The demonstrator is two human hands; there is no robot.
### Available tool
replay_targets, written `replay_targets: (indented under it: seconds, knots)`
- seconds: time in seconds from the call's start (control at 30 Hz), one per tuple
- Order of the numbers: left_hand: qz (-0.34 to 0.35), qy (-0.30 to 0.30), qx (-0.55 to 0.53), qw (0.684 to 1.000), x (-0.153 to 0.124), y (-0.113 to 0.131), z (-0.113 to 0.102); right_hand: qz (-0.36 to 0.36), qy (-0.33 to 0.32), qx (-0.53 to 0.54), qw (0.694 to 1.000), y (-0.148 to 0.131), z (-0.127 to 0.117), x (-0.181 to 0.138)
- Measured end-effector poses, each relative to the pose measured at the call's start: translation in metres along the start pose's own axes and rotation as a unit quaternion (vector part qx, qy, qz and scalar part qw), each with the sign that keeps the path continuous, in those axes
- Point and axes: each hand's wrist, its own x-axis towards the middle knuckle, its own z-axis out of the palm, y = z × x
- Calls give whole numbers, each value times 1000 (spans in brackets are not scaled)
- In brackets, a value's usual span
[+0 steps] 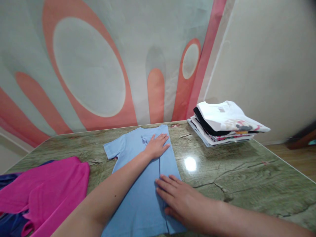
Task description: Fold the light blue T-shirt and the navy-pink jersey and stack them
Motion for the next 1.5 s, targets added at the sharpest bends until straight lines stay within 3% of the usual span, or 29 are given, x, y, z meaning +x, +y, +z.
replay_targets:
  seconds: [0.07,0.13,0.17,0.23,0.33,0.43,0.53,0.63,0.8,0.87,1.0,1.13,1.27,1.37,1.5]
  knots:
    - [-6,36,10,999,-7,2,-9,-114,-23,22,993,-6,2,-1]
    - [-13,79,24,996,-21,1,-20,-165,-16,37,986,-11,1,-2]
    - [-21,93,29,995,-32,0,-26,-146,1,39,989,-10,0,-3]
    - [-42,95,33,994,-58,-5,-36,-42,50,32,997,-3,0,-3]
    - [-74,44,46,995,-101,-11,-44,92,87,13,992,16,5,0]
    - [-85,-19,79,993,-134,-3,-48,86,99,30,991,35,6,3]
    - [-31,-55,66,996,-150,26,-57,63,179,37,981,55,4,4]
    - [94,-111,-38,989,-156,66,-70,65,218,7,974,79,4,4]
    - [223,-214,-237,921,-164,108,-93,79,176,-1,981,97,7,2]
    - [232,-228,-280,903,-165,112,-96,85,171,-1,982,96,7,2]
    - [202,-221,-273,914,-159,114,-86,93,174,0,980,93,6,4]
    - [266,-260,-317,872,-157,113,-78,90,174,3,981,94,7,4]
    - [200,-209,-274,917,-161,104,-83,86,216,6,973,96,9,4]
    - [213,-225,-220,925,-162,100,-79,85,249,2,965,91,9,5]
    - [250,-211,-195,925,-165,103,-55,73,195,-13,978,82,8,8]
